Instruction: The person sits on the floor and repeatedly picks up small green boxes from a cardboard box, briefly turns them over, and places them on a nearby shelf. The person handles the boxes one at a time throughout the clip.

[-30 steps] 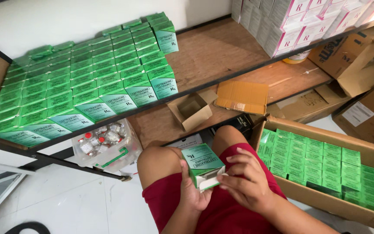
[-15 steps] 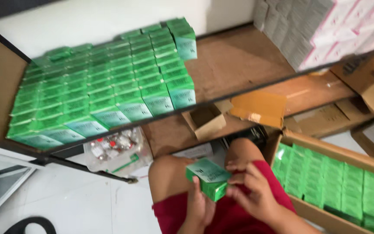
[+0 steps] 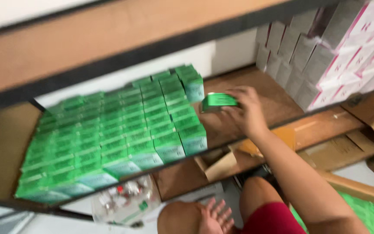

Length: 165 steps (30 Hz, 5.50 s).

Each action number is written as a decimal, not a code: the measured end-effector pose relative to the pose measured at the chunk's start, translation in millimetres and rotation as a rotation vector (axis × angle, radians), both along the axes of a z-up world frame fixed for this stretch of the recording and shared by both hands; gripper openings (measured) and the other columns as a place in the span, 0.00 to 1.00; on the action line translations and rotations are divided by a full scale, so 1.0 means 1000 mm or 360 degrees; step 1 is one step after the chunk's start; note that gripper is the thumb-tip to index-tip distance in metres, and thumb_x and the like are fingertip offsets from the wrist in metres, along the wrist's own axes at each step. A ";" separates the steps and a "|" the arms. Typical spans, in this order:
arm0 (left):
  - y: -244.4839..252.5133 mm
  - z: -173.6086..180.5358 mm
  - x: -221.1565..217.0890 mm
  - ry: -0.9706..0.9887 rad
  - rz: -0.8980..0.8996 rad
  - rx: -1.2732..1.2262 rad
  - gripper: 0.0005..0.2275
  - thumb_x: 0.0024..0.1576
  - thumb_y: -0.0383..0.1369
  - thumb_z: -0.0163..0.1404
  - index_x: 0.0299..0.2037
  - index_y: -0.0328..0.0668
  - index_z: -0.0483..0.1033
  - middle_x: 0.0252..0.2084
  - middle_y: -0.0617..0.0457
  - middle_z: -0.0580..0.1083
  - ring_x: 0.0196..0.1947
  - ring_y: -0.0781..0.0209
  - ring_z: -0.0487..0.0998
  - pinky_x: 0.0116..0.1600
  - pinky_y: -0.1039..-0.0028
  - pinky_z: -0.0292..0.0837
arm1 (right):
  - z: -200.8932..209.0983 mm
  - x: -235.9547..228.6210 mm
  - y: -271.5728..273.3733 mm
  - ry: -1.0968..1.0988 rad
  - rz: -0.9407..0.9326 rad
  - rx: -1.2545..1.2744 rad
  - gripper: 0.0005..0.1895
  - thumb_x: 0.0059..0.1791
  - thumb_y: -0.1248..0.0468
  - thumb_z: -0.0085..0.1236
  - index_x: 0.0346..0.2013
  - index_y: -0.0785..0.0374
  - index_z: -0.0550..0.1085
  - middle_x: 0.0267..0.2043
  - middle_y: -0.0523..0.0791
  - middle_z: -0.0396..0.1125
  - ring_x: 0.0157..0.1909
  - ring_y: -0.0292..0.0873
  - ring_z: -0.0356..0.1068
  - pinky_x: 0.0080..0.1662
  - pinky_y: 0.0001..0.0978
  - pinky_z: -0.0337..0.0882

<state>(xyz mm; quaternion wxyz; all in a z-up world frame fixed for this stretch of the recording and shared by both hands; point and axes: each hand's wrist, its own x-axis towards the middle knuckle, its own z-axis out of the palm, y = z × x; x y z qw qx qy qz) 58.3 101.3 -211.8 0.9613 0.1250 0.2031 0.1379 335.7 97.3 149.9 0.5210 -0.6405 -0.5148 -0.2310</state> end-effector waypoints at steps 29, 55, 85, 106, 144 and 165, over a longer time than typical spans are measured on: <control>-0.051 0.142 0.005 -0.0202 -0.0223 0.0773 0.27 0.64 0.47 0.45 0.69 0.39 0.57 0.71 0.39 0.62 0.67 0.41 0.65 0.69 0.50 0.60 | -0.258 0.051 -0.404 0.1038 -0.0970 -0.0479 0.05 0.52 0.69 0.59 0.42 0.65 0.73 0.39 0.45 0.74 0.44 0.42 0.76 0.49 0.33 0.75; -0.098 0.144 0.027 0.0037 -0.0378 0.0930 0.20 0.64 0.33 0.47 0.64 0.37 0.60 0.64 0.38 0.67 0.63 0.46 0.70 0.66 0.55 0.67 | -0.341 -0.028 -0.412 0.1913 -0.1584 -0.1939 0.61 0.38 0.42 0.67 0.72 0.68 0.45 0.51 0.63 0.72 0.53 0.64 0.74 0.55 0.51 0.73; -0.092 0.167 -0.023 -0.0308 0.0052 0.0622 0.30 0.59 0.31 0.58 0.69 0.52 0.56 0.60 0.51 0.69 0.57 0.55 0.76 0.56 0.61 0.80 | -0.149 -0.188 -0.256 0.1777 0.0833 -0.0133 0.29 0.47 0.83 0.51 0.63 0.66 0.66 0.54 0.46 0.71 0.56 0.37 0.71 0.55 0.31 0.74; -0.072 0.122 -0.031 -0.0318 0.0012 0.0000 0.23 0.63 0.46 0.50 0.61 0.36 0.67 0.52 0.47 0.78 0.48 0.56 0.82 0.51 0.68 0.81 | -0.132 -0.208 -0.251 0.1699 0.0826 -0.0256 0.23 0.52 0.79 0.41 0.62 0.68 0.67 0.55 0.46 0.68 0.54 0.36 0.69 0.53 0.29 0.71; -0.072 0.094 -0.020 -0.0092 0.0326 0.0837 0.38 0.65 0.55 0.46 0.79 0.49 0.43 0.58 0.46 0.66 0.48 0.55 0.70 0.46 0.68 0.70 | -0.096 -0.175 -0.161 0.0649 0.0125 -0.0747 0.53 0.43 0.61 0.67 0.73 0.70 0.44 0.65 0.60 0.56 0.66 0.58 0.60 0.64 0.42 0.63; -0.044 0.098 -0.021 -0.0024 0.0083 0.0539 0.33 0.55 0.53 0.49 0.68 0.47 0.57 0.58 0.48 0.67 0.53 0.55 0.72 0.56 0.63 0.71 | -0.042 0.007 0.106 0.0461 -0.0096 -0.0508 0.34 0.51 0.72 0.65 0.69 0.56 0.60 0.63 0.61 0.54 0.55 0.64 0.66 0.55 0.45 0.72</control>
